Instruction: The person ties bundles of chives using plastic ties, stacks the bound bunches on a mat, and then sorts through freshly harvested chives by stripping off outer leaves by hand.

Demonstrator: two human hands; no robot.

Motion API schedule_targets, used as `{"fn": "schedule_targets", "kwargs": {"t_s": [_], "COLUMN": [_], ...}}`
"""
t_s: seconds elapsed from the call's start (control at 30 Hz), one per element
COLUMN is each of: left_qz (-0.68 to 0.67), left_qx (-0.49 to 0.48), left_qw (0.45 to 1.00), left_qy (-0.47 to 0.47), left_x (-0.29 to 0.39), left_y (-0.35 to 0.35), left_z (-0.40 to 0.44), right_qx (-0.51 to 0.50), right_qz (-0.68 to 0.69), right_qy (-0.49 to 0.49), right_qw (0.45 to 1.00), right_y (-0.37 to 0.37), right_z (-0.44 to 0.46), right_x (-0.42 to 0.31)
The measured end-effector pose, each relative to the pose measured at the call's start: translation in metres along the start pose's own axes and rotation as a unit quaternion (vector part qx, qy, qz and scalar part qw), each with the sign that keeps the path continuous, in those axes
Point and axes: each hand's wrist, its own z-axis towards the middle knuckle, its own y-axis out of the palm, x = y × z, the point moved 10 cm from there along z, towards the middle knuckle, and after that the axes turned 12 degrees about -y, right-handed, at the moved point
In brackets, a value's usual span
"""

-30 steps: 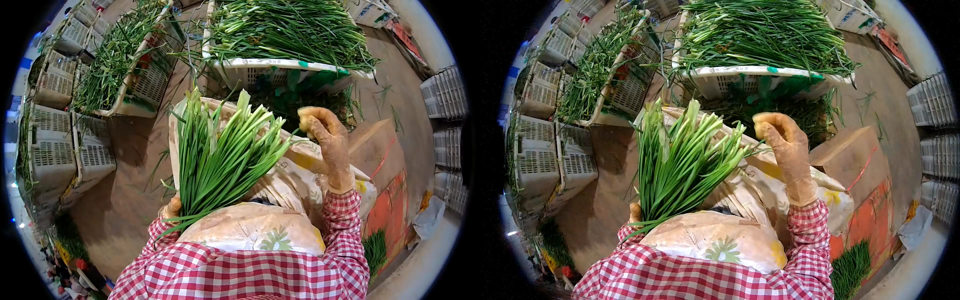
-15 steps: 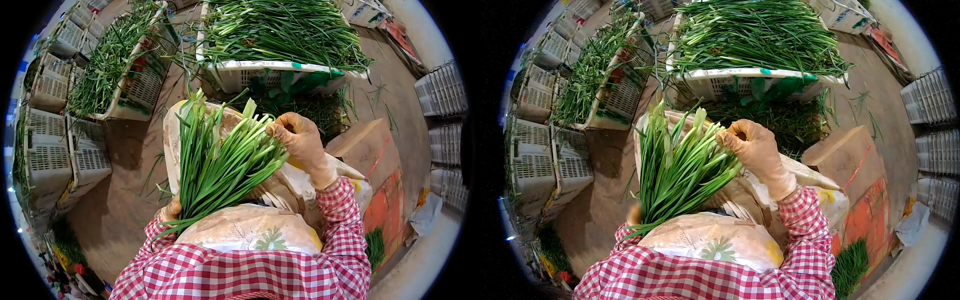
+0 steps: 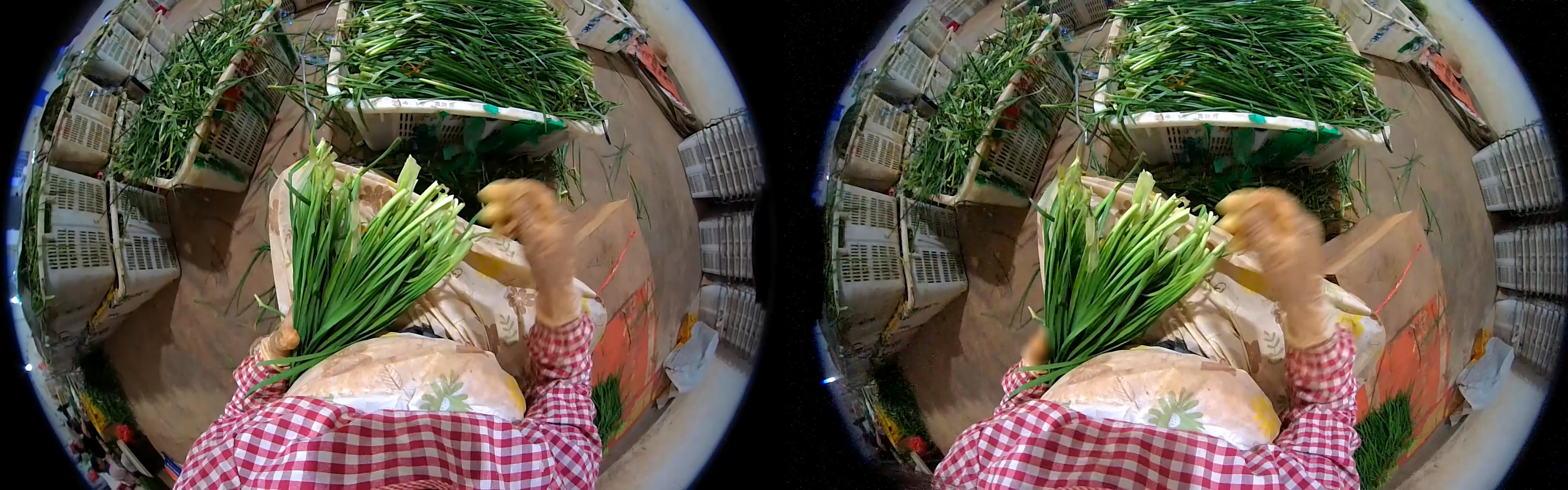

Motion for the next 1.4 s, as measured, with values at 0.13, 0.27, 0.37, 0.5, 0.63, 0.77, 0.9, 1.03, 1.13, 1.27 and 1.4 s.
{"fn": "schedule_targets", "kwargs": {"t_s": [0.13, 0.27, 0.37, 0.5, 0.63, 0.77, 0.9, 1.03, 1.13, 1.27, 1.4], "left_qz": [0.101, 0.073, 0.027, 0.015, 0.005, -0.020, -0.038, -0.032, 0.105, 0.035, -0.015], "left_qx": [0.007, 0.015, 0.028, 0.034, 0.029, 0.013, 0.014, 0.021, 0.035, 0.096, 0.136], "left_qw": [0.995, 0.996, 0.989, 0.981, 0.979, 0.982, 0.984, 0.991, 0.990, 0.985, 0.972], "left_qy": [0.024, -0.056, -0.141, -0.192, -0.202, -0.189, -0.171, -0.127, -0.083, -0.140, -0.188], "left_x": [0.006, 0.013, 0.017, 0.021, 0.021, 0.018, 0.013, 0.006, -0.004, 0.013, -0.005], "left_y": [0.005, 0.016, 0.027, 0.034, 0.038, 0.035, 0.025, 0.007, -0.013, 0.005, -0.002], "left_z": [0.003, 0.004, 0.012, 0.021, 0.026, 0.030, 0.025, 0.019, 0.015, 0.023, 0.022], "right_qx": [-0.071, -0.105, -0.139, -0.045, -0.021, -0.153, -0.089, 0.106, 0.202, 0.155, -0.093], "right_qz": [-0.006, -0.082, -0.307, -0.426, -0.334, -0.062, -0.172, -0.407, -0.589, -0.671, -0.299], "right_qy": [0.133, 0.045, -0.230, -0.342, -0.005, 0.057, -0.144, -0.190, -0.049, -0.191, -0.166], "right_qw": [0.989, 0.990, 0.913, 0.836, 0.942, 0.985, 0.970, 0.887, 0.781, 0.700, 0.935], "right_y": [0.065, 0.061, 0.047, -0.014, -0.049, 0.034, 0.022, -0.079, -0.164, -0.164, -0.018], "right_z": [-0.037, -0.033, -0.018, 0.009, 0.033, 0.010, 0.020, 0.043, 0.047, 0.046, 0.034], "right_x": [0.025, 0.020, -0.015, -0.016, 0.019, 0.024, -0.010, -0.027, -0.015, -0.008, 0.000]}}
